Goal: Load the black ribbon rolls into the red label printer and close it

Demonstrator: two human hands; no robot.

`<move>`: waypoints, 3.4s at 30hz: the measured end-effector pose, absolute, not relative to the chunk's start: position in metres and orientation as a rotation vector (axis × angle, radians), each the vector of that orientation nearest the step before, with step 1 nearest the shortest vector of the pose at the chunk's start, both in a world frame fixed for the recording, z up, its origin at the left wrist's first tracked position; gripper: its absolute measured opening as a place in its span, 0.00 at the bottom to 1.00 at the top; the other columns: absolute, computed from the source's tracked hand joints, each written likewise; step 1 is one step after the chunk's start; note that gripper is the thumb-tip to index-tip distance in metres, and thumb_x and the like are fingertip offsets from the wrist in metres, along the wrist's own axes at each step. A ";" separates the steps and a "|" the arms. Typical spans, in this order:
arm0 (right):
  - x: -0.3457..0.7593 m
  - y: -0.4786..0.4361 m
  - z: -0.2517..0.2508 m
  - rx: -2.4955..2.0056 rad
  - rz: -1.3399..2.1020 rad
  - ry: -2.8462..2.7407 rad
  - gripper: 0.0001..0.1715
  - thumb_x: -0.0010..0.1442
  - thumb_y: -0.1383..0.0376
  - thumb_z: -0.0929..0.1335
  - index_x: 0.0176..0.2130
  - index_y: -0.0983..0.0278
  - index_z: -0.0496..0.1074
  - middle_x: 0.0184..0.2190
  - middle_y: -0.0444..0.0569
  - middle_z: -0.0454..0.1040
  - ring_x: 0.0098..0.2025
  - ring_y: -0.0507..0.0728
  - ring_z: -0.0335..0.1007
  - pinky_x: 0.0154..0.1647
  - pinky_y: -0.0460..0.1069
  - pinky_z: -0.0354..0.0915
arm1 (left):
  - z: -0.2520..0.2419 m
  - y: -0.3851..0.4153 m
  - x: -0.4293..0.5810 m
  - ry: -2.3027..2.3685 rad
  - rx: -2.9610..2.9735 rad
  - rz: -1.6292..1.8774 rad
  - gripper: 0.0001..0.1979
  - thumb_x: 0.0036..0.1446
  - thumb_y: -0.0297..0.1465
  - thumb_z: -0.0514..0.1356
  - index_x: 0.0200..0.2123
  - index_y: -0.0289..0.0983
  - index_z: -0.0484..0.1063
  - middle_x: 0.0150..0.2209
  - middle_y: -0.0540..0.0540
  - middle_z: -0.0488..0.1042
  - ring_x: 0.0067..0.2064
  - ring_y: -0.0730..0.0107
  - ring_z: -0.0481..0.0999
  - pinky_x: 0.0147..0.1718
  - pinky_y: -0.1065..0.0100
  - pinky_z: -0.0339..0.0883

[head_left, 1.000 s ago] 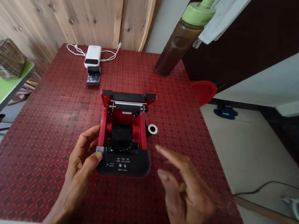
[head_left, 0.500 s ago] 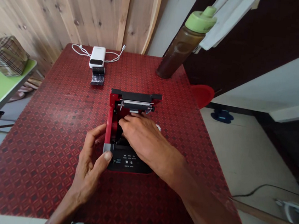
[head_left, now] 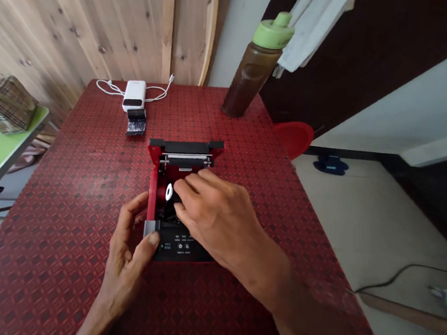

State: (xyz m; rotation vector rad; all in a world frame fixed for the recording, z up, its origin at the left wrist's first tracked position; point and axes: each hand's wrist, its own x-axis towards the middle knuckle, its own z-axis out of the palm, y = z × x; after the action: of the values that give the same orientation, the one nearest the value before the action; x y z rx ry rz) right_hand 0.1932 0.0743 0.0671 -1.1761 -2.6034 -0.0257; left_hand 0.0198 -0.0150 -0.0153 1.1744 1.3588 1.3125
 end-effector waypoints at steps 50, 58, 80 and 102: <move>0.310 0.058 0.006 -1.472 0.787 -1.488 0.15 0.65 0.57 0.75 0.49 0.58 0.75 0.45 0.49 0.82 0.45 0.60 0.82 0.46 0.54 0.77 | -0.017 -0.017 0.018 1.389 1.134 1.262 0.29 0.71 0.47 0.63 0.72 0.50 0.67 0.71 0.43 0.71 0.70 0.45 0.72 0.61 0.50 0.73; 0.287 0.044 0.075 -1.131 0.883 -2.061 0.15 0.71 0.64 0.71 0.57 0.55 0.77 0.44 0.46 0.82 0.42 0.57 0.80 0.42 0.51 0.76 | -0.015 -0.019 0.021 1.330 1.086 1.280 0.30 0.71 0.47 0.63 0.72 0.46 0.66 0.71 0.39 0.71 0.67 0.45 0.75 0.63 0.45 0.72; 0.184 0.093 0.056 -1.495 0.179 -2.807 0.10 0.70 0.74 0.71 0.46 0.62 0.81 0.45 0.52 0.87 0.51 0.64 0.81 0.56 0.57 0.68 | -0.018 -0.022 0.021 1.346 1.127 1.262 0.29 0.73 0.42 0.62 0.73 0.48 0.65 0.73 0.39 0.67 0.74 0.40 0.66 0.74 0.35 0.56; 0.232 0.073 0.072 -0.891 0.754 -2.523 0.18 0.69 0.75 0.73 0.55 0.60 0.81 0.51 0.47 0.86 0.55 0.58 0.81 0.61 0.56 0.77 | -0.013 -0.020 0.021 1.370 1.112 1.240 0.28 0.72 0.43 0.63 0.72 0.48 0.66 0.73 0.41 0.68 0.73 0.43 0.68 0.72 0.39 0.57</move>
State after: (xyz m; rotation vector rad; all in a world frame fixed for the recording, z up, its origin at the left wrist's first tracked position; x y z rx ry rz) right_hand 0.2322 0.0731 0.0724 -0.8913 -2.5234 0.7540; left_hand 0.0207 -0.0197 -0.0128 1.1115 1.3698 1.2399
